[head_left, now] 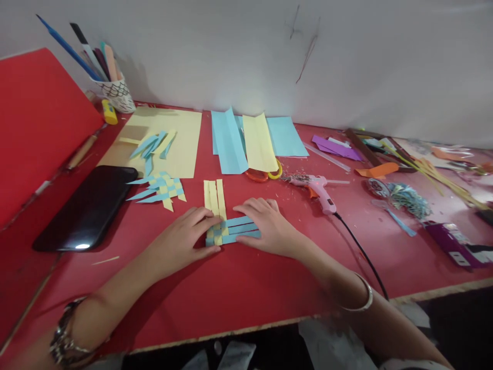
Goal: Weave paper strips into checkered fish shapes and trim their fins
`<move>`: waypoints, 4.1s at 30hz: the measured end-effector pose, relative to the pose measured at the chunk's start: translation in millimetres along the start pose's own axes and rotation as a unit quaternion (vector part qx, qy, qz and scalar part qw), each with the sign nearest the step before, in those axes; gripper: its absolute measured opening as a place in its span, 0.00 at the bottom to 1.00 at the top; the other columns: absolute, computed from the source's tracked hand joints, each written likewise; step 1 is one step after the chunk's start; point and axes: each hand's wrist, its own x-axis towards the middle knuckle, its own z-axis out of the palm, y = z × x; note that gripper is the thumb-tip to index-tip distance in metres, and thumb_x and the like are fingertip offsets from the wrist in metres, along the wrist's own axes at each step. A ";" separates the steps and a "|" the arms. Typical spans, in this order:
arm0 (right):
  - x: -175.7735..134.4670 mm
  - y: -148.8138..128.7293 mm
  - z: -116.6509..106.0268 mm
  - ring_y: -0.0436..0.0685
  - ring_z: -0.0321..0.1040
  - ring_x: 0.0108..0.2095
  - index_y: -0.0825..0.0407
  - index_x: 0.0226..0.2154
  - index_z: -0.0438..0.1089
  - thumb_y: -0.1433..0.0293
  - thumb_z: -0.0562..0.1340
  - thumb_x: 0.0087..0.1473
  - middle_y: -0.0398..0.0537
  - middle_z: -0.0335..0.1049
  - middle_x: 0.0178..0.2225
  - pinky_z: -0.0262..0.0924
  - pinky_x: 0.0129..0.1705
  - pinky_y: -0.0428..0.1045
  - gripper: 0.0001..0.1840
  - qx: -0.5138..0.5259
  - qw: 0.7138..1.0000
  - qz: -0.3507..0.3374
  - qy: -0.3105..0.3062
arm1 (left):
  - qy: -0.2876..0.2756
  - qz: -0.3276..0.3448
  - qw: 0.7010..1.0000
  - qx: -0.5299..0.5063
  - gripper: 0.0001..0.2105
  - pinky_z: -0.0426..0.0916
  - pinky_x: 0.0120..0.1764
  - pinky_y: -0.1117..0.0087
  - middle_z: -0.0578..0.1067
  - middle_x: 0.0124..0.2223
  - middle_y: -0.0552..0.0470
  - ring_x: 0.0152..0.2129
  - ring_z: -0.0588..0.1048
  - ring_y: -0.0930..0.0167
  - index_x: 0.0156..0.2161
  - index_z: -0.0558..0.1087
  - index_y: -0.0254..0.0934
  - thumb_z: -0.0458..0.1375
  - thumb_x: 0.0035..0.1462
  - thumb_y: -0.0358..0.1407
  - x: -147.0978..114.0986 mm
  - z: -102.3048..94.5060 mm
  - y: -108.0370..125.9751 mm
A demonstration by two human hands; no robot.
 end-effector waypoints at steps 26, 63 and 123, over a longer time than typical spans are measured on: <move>-6.1 -0.5 -4.7 0.56 0.56 0.39 0.54 0.45 0.62 0.62 0.58 0.49 0.51 0.62 0.39 0.53 0.41 0.51 0.21 -0.040 0.994 -0.085 -0.051 | 0.022 0.030 0.999 0.013 0.13 0.65 0.33 0.69 0.69 0.34 0.48 0.32 0.69 0.70 0.35 0.67 0.36 0.41 0.59 0.31 2.5 -2.2 -1.4; -26.7 -13.0 -19.1 0.51 0.62 0.27 0.55 0.34 0.65 0.74 0.55 0.51 0.46 0.69 0.28 0.48 0.30 0.45 0.07 -0.035 0.992 0.100 -0.062 | -0.029 0.011 0.972 0.234 0.17 0.61 0.28 0.67 0.72 0.28 0.48 0.26 0.72 0.66 0.30 0.69 0.32 0.52 0.49 0.47 17.1 -5.5 48.3; -69.7 1.3 -8.2 0.55 0.64 0.25 0.54 0.34 0.61 0.52 0.55 0.44 0.48 0.67 0.26 0.54 0.24 0.46 0.23 -0.081 0.927 0.292 0.223 | 0.046 -0.231 0.970 -0.058 0.23 0.50 0.16 0.74 0.56 0.11 0.57 0.10 0.58 0.75 0.19 0.71 0.34 0.39 0.55 0.38 3.6 -20.8 34.3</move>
